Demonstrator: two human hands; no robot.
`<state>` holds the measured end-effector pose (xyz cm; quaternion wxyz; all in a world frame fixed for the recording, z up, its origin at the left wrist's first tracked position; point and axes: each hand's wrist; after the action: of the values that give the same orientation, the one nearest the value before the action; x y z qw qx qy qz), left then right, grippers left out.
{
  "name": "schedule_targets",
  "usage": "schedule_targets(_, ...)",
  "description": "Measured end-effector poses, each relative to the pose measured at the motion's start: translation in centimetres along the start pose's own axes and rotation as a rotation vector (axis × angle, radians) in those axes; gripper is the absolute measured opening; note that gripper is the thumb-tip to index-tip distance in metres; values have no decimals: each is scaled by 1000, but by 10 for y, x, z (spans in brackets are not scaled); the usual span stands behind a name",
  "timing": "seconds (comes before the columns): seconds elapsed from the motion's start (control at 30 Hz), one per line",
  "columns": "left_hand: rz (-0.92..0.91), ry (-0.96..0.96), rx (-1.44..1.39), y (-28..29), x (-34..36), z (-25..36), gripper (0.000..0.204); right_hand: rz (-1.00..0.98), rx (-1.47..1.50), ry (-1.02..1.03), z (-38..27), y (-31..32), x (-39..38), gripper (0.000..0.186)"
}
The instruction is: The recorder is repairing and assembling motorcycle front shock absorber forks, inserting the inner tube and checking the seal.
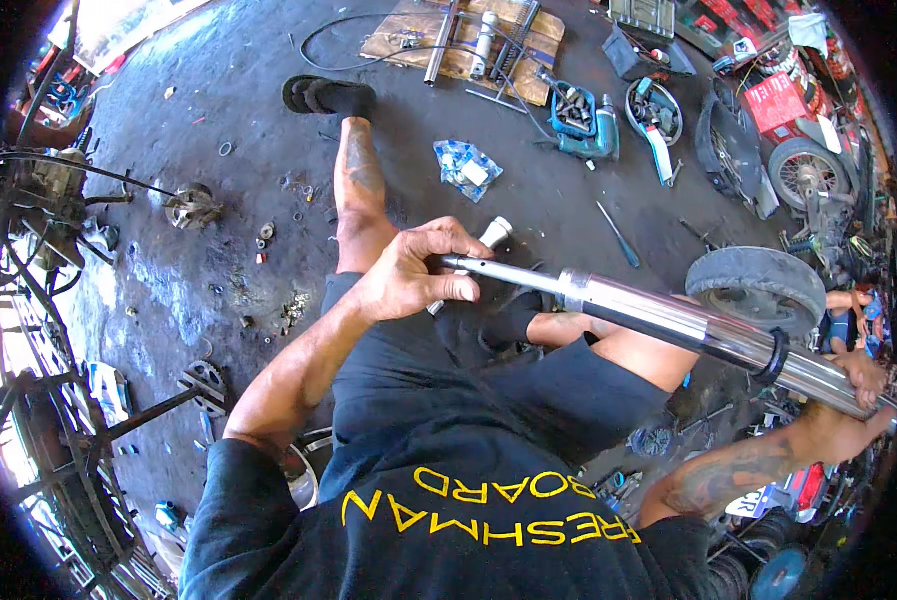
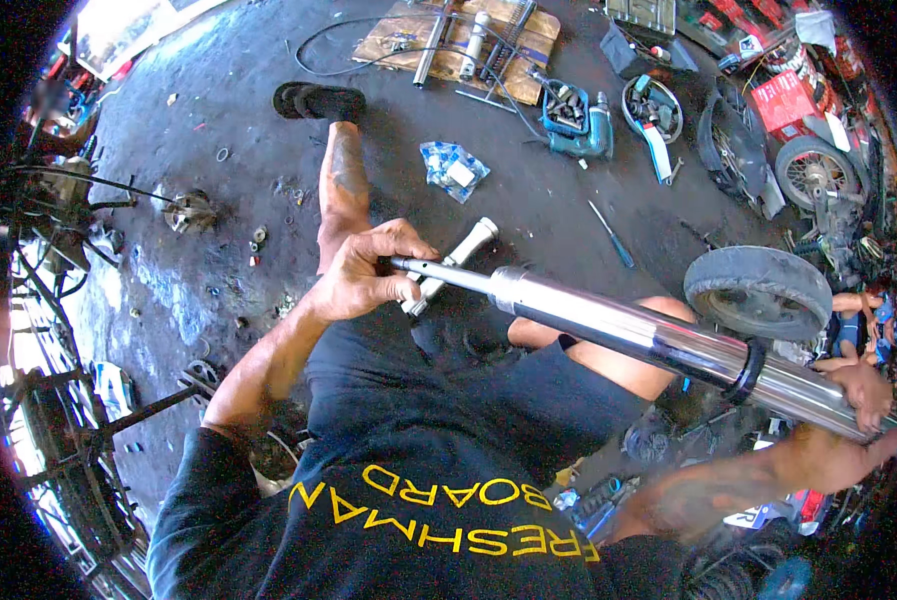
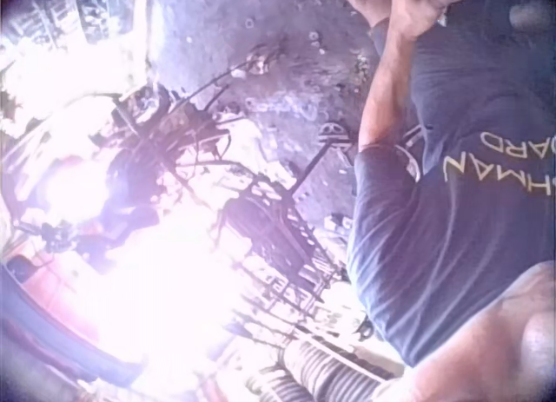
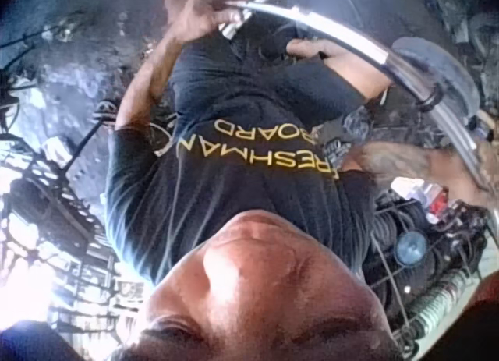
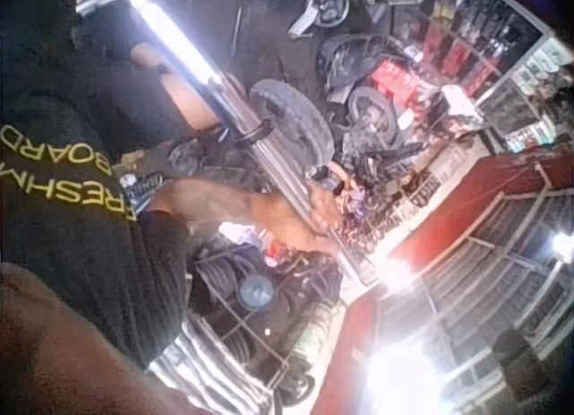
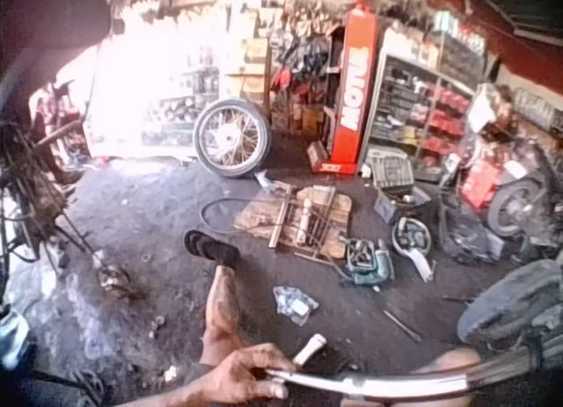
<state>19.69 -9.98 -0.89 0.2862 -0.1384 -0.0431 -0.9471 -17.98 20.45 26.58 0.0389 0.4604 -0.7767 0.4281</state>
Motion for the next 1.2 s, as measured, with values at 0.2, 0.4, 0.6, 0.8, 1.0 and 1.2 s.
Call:
schedule_targets(0.2,38,175,-45,-9,-7,-8,27,202,-4,8,27,46,-25,49)
schedule_targets(0.4,-36,87,-5,-13,20,-14,26,248,28,21,29,61,-23,58)
schedule_targets(0.6,-100,137,-51,-22,61,-35,21,277,70,33,33,78,-8,60)
schedule_targets(0.8,-240,293,-276,-22,113,-96,38,384,34,110,35,120,-2,35)
schedule_targets(1.0,251,839,10,-19,140,-222,61,444,-99,144,30,164,-12,25)
schedule_targets(1.2,-182,1086,940,-85,92,-314,88,553,-98,205,29,192,-21,30)
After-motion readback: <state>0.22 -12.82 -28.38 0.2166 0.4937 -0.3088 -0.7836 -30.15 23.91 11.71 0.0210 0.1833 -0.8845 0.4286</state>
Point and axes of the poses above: each hand's wrist, its own x-axis towards the middle knuckle, its own y-axis out of the back of the hand, z = x × y, and after that the axes turned 3 degrees about -x, right-handed
